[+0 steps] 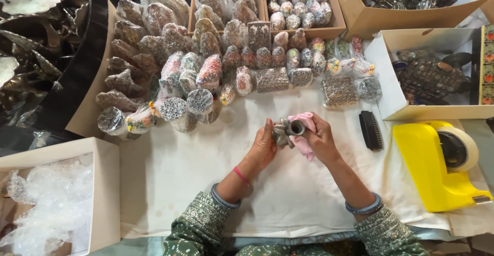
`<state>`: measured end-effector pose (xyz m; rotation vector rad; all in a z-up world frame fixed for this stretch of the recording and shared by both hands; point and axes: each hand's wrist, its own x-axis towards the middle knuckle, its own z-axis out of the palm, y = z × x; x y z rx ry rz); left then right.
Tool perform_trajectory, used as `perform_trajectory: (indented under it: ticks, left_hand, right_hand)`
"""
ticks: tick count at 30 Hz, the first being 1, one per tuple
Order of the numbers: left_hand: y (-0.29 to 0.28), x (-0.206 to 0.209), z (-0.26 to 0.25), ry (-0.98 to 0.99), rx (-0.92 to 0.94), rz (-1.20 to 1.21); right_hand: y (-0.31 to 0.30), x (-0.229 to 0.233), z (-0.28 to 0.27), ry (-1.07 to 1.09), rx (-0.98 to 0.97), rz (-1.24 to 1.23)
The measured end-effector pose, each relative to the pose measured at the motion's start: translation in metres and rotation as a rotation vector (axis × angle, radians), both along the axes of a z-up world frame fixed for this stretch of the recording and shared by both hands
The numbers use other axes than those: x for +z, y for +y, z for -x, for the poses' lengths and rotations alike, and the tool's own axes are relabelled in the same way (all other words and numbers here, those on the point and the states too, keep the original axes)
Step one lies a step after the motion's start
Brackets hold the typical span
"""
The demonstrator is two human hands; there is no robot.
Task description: The person cleans a small, silver-colored decorative object using a black brush and a pink cloth. They scrub the object with the brush and then wipe it with the cloth while seated at a table filled with wrapped items.
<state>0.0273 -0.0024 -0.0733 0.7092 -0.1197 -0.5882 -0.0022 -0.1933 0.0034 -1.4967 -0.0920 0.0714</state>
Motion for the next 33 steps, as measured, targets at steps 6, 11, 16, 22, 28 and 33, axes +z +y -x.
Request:
perform_trajectory:
  ticks: [6, 11, 16, 22, 28, 33]
  left_hand:
    - [-0.002, 0.035, 0.005, -0.073, 0.064, -0.069]
    - [0.004, 0.037, 0.003, -0.006, 0.009, -0.001]
    - [0.003, 0.025, -0.001, -0.008, 0.002, -0.021]
    - [0.000, 0.001, 0.002, -0.027, -0.016, -0.024]
    - [-0.007, 0.016, 0.003, -0.029, 0.018, -0.128]
    - [-0.006, -0.002, -0.002, -0.059, 0.078, 0.032]
  right_hand:
    - [0.008, -0.018, 0.001, -0.285, -0.240, 0.083]
    - [-0.001, -0.012, 0.000, -0.065, -0.466, 0.099]
    - [-0.001, 0.003, 0.001, -0.165, -0.508, 0.113]
    - [0.012, 0.011, 0.009, -0.152, -0.090, 0.108]
    - [0.018, 0.001, 0.009, -0.242, -0.217, 0.175]
    - [-0.006, -0.020, -0.002, -0.137, -0.520, 0.154]
